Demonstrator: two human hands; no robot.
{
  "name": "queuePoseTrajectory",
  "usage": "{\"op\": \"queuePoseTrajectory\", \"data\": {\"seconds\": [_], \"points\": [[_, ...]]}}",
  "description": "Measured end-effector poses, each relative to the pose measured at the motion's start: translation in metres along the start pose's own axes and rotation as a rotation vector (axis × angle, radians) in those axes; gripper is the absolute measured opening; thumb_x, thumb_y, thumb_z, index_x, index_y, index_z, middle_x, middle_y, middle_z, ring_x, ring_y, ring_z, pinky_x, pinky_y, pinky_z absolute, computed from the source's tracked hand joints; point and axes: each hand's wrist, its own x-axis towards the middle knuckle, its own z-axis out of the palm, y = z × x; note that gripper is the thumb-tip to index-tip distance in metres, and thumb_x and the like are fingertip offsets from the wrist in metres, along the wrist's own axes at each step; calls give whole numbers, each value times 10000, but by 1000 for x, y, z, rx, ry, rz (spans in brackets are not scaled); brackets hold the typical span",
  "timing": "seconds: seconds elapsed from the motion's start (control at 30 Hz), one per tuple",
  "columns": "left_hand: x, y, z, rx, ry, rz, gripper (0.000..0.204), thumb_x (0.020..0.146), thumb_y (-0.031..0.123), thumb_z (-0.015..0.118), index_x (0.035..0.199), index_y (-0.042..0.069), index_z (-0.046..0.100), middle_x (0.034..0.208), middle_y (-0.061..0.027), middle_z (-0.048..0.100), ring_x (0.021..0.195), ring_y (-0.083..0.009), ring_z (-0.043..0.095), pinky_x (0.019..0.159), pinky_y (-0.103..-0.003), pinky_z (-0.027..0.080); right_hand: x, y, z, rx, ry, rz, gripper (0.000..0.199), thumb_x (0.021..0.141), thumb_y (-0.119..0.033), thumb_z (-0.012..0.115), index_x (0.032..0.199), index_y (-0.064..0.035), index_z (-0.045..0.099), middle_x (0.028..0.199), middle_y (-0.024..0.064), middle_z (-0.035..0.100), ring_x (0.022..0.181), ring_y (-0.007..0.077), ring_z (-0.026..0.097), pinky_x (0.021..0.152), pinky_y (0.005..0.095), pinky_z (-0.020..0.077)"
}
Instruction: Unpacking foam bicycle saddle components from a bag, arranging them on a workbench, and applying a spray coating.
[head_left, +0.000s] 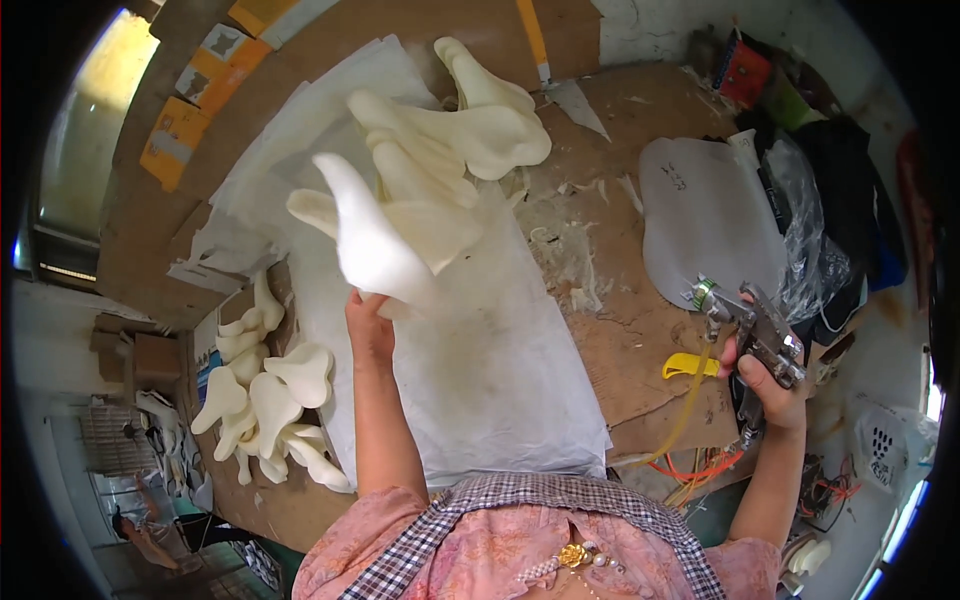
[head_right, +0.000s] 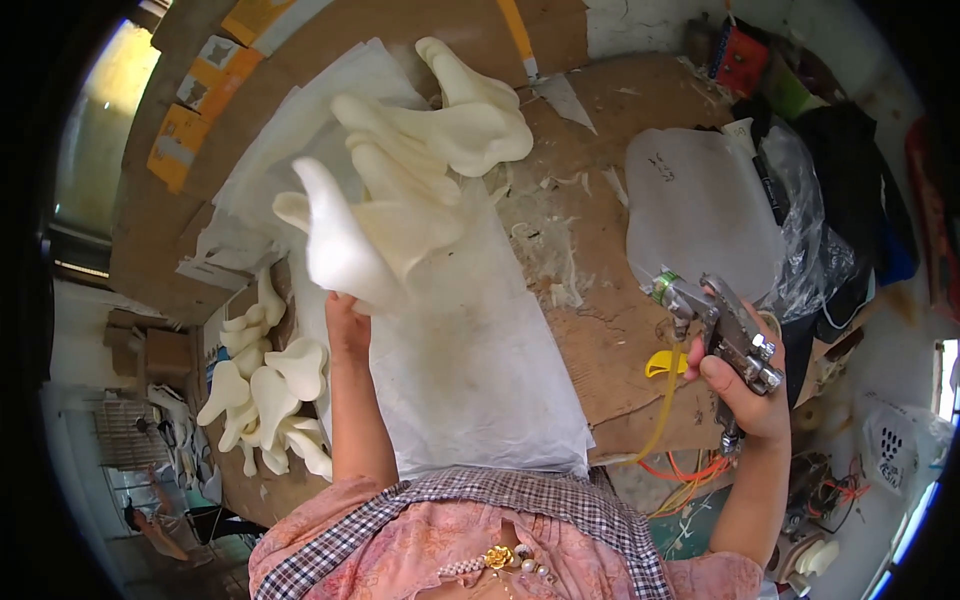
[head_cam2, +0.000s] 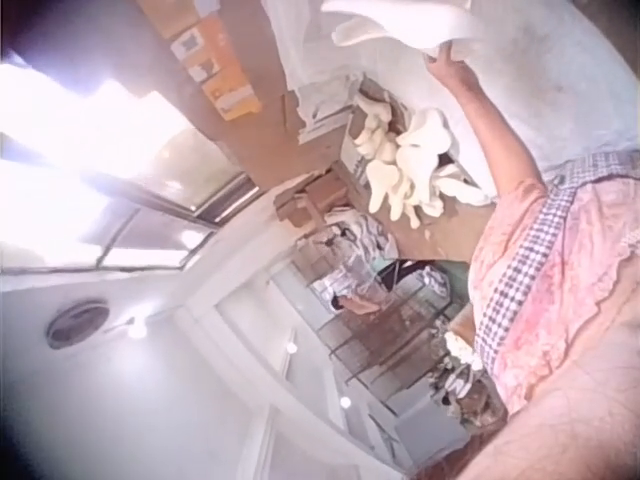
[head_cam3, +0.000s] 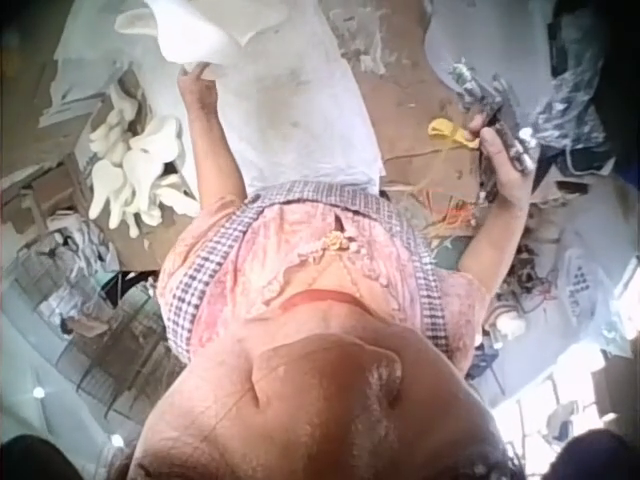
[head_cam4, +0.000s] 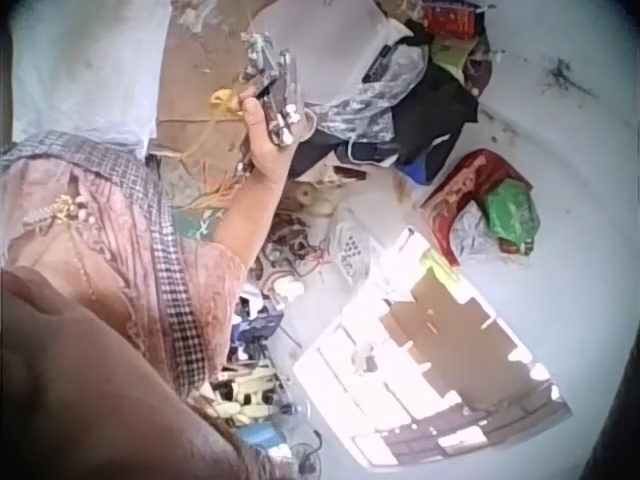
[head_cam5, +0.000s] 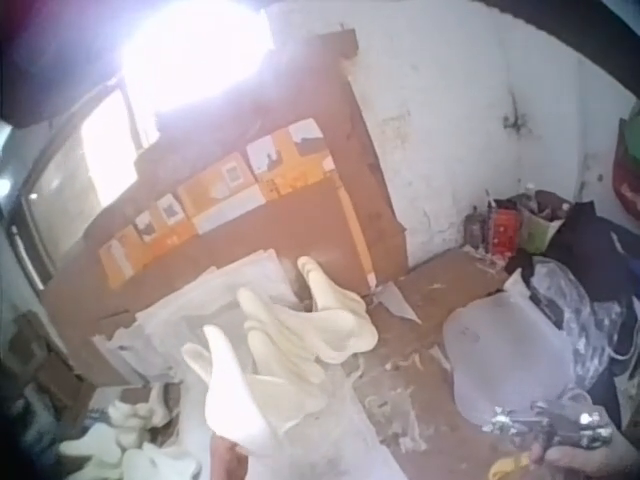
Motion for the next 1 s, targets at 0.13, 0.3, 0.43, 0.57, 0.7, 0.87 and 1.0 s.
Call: {"op": "queuePoseTrajectory", "data": {"seconds": [0.13,0.3,0.43,0.57,0.7,0.87,1.0], "points": [[13,17,24,-188,-148,180,429,855,133,543,1252,13,435,1179,-80,544,1042,-212,553,850,-361,475,-8,13,-6,99,56,-71,670,748,-189,683,1302,40,383,865,97,591,749,162,572,728,293,490],[-22,53,-30,-297,-72,117,469,876,198,551,1292,38,404,1187,-87,536,1058,-241,541,870,-394,476,5,40,22,137,54,9,672,766,-178,653,1328,37,354,908,93,580,805,185,563,785,328,460],[-44,26,-161,-176,426,60,533,808,178,642,1277,59,420,1174,-76,535,1057,-253,534,906,-380,448,7,60,49,88,-55,29,650,796,-177,619,1341,32,334,901,86,576,797,181,555,769,323,459],[-89,61,-278,-438,673,313,483,819,195,634,1240,73,433,1161,-73,527,1054,-226,502,872,-374,430,18,59,80,-9,-201,66,641,807,-193,614,1341,29,337,888,80,580,794,169,560,751,309,470],[-91,90,-293,-170,973,269,388,857,177,591,1210,72,465,1088,-77,559,954,-193,534,793,-302,445,34,51,117,-74,-379,73,619,774,-197,651,1289,36,400,880,62,580,797,139,561,741,280,469],[-1,9,-37,517,39,399,469,749,88,669,1192,41,521,1100,-74,579,1006,-186,545,871,-306,445,25,33,93,-10,-282,44,637,765,-166,670,1297,37,384,904,71,584,817,143,569,753,281,472],[3,-70,142,1298,-614,764,809,626,157,725,1347,186,360,1396,-191,309,1274,-435,273,1017,-498,279,-5,34,61,18,-84,29,638,753,-136,660,1295,51,379,905,82,581,813,155,567,754,292,478]]}}
